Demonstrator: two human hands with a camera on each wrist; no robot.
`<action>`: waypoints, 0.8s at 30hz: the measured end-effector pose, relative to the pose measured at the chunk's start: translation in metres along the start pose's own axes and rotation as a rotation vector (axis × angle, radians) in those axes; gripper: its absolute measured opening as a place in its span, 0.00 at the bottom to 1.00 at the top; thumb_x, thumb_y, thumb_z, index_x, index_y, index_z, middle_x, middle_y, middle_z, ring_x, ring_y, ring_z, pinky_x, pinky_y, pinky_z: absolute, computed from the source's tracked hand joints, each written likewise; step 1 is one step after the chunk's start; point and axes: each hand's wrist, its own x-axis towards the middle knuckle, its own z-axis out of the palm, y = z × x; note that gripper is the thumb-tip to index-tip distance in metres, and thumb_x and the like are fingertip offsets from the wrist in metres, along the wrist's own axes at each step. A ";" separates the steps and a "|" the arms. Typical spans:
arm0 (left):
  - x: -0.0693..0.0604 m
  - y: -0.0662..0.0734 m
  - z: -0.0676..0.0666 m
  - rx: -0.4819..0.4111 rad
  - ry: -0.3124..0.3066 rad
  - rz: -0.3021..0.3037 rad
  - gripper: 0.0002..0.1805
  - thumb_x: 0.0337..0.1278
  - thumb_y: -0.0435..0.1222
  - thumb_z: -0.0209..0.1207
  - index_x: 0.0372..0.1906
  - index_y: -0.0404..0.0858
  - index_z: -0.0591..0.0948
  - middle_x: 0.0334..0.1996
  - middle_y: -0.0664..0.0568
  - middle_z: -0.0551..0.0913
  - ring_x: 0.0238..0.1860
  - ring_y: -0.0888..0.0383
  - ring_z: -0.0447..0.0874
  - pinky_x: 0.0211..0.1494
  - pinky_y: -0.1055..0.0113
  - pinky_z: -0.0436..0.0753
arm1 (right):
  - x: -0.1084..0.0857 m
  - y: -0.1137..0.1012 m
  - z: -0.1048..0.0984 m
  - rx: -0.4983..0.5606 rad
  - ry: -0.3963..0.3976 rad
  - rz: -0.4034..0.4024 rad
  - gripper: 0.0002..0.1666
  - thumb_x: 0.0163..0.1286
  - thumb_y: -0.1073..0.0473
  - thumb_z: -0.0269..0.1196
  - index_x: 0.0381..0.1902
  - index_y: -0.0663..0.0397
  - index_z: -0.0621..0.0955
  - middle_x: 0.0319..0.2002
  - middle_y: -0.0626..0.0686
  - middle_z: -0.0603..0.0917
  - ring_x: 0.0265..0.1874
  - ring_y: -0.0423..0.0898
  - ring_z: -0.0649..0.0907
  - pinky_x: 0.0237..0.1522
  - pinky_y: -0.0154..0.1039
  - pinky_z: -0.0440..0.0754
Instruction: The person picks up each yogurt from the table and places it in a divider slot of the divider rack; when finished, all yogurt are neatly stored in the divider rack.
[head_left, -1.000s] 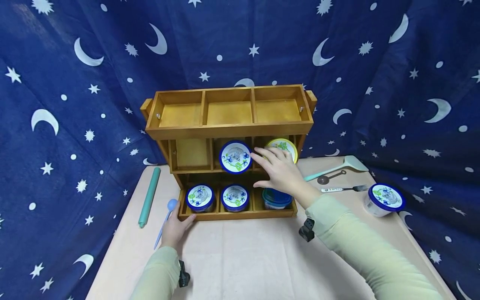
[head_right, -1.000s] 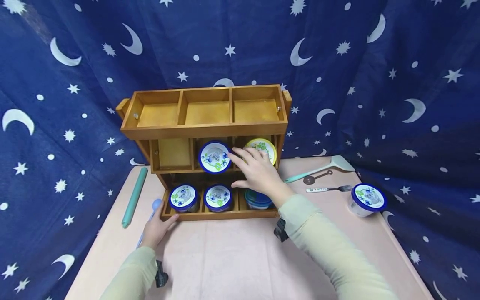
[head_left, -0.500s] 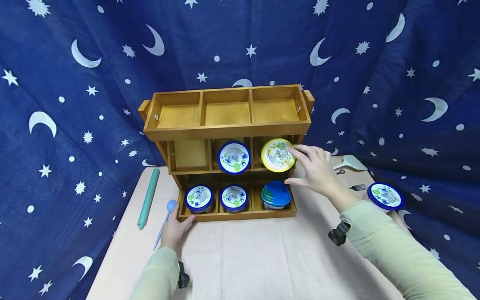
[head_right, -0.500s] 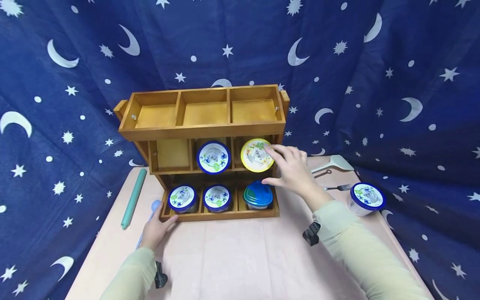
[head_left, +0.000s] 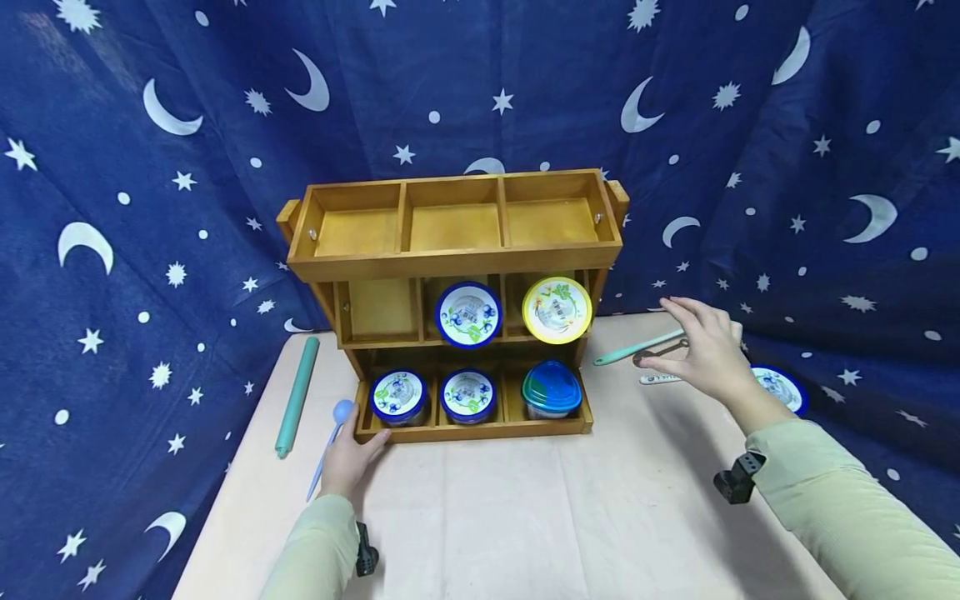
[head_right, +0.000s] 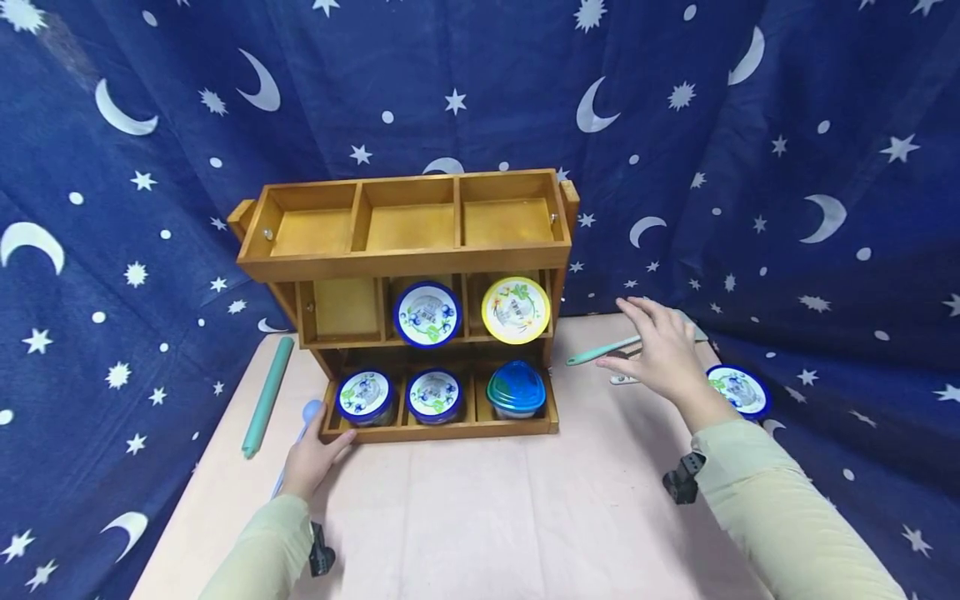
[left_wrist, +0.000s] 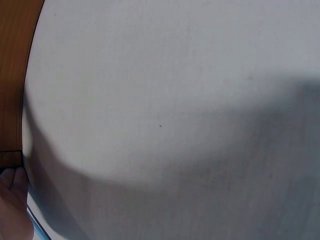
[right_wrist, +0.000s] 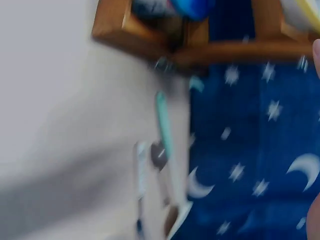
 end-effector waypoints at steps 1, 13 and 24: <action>0.000 0.000 0.000 0.004 -0.002 0.005 0.56 0.46 0.66 0.57 0.75 0.44 0.49 0.66 0.32 0.61 0.61 0.32 0.64 0.62 0.43 0.65 | -0.005 0.007 -0.002 -0.004 -0.017 0.049 0.58 0.36 0.44 0.78 0.66 0.54 0.67 0.63 0.63 0.65 0.53 0.66 0.64 0.41 0.58 0.58; -0.004 0.002 -0.004 0.023 -0.021 -0.024 0.57 0.46 0.67 0.57 0.75 0.43 0.47 0.67 0.32 0.59 0.63 0.32 0.61 0.64 0.43 0.62 | -0.043 0.065 -0.010 -0.016 -0.169 0.439 0.60 0.47 0.29 0.67 0.71 0.51 0.59 0.65 0.69 0.58 0.57 0.71 0.56 0.48 0.67 0.51; -0.005 0.004 -0.005 0.017 -0.018 -0.005 0.56 0.47 0.65 0.57 0.75 0.43 0.48 0.66 0.32 0.60 0.61 0.32 0.64 0.63 0.43 0.64 | -0.087 0.103 -0.010 -0.024 -0.289 0.675 0.63 0.52 0.26 0.60 0.72 0.59 0.51 0.64 0.79 0.46 0.54 0.83 0.50 0.45 0.77 0.44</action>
